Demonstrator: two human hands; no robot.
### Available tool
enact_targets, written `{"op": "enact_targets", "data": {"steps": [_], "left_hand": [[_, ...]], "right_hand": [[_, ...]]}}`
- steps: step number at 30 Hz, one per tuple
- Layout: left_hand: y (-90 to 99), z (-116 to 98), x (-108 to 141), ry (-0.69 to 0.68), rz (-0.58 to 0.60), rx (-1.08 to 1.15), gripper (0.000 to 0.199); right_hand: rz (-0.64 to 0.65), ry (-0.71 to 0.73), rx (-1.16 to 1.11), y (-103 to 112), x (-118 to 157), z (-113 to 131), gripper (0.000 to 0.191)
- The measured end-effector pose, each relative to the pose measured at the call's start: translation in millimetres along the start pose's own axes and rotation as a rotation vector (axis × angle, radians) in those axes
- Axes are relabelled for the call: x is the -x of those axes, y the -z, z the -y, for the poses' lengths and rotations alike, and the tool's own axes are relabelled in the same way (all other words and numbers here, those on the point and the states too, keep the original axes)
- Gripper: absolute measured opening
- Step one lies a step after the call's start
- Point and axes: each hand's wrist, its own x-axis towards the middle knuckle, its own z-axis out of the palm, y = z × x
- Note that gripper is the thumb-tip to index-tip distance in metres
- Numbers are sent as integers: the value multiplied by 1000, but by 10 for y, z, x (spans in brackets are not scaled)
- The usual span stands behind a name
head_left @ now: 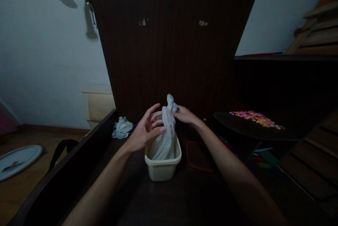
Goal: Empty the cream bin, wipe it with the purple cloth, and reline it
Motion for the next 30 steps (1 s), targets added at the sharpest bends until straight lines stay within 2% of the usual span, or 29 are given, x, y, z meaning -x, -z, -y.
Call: {"op": "enact_targets", "data": {"steps": [4,9,12,15,20,24,27,30], "left_hand": [[-15,10,-4,-41,-22,8,85],[-50,53,-35,25,10,9,74],[-74,78,-61,0,12,49,68],[-80,75,-80,-50,-73,47,54],[-62,41,-89,-99,-268,18,42],[8,55,-97,-109,-381,-225,28],[72,89,-102,-37,-388,-430,17],[72,117,-111,61,-327,-424,20]], "right_hand": [[174,-98,110,64,138,21,48],[339,-99,-29,17,337,222,70],[415,-17,-159,-4,418,279,52],[409,45,-229,-17,460,268,37],[317,41,-379,-42,509,237,31],[259,91,-489,-70,563,257,30],[245,145,-525,-98,613,290,26],[255,188,-523,-131,664,318,22]]}}
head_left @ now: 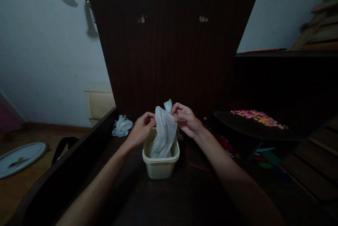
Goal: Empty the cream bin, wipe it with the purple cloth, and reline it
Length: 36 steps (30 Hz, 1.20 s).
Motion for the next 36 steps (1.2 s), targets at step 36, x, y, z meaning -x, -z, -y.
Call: {"op": "enact_targets", "data": {"steps": [36], "left_hand": [[231,-376,-206,-249,-139,302,50]], "right_hand": [[-265,246,170,39,-106,242,17]]}}
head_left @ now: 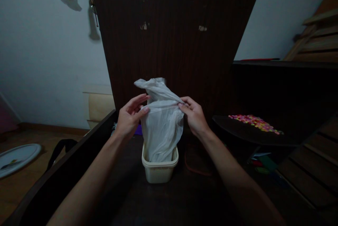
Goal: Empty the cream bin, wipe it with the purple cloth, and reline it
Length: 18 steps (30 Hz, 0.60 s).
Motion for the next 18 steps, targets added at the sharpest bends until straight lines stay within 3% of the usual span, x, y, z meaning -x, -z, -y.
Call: {"op": "enact_targets", "data": {"steps": [2,5,8,11,14,18], "left_hand": [[30,13,-20,81,-70,54,47],[30,28,-45,316,-118,46,36],[-38,20,-62,527,-45,1,26],[-151,-17,-83,679,96,70,33],[-229,-54,-122,641,138,190,26],[-187,-90,-211,340,44,231,21]], "right_hand": [[-27,-36,-73,8,-8,-7,17],[-29,-40,-135,-21,-24,4,14],[14,-44,-213,-85,-46,39,14],[107,-65,-333,-158,-64,83,15],[134,-84,-383,-207,-71,108,15],[21,-103,-282,-178,-83,72,10]]}}
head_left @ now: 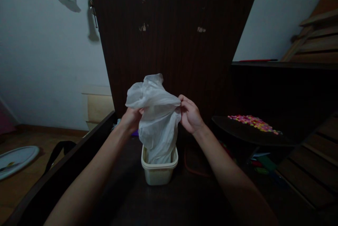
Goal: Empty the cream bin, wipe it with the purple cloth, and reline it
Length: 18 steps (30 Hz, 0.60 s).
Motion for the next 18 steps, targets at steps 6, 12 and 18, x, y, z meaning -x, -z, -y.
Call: {"op": "enact_targets", "data": {"steps": [6,12,18], "left_hand": [[148,-201,-70,-297,-39,3,46],[129,-260,44,-466,-223,-339,26],[-88,-303,224,-528,-295,-663,19]], "right_hand": [[-204,24,117,272,-93,-135,10],[-415,159,251,283,-68,-133,14],[6,807,661,-132,312,137,5]]}}
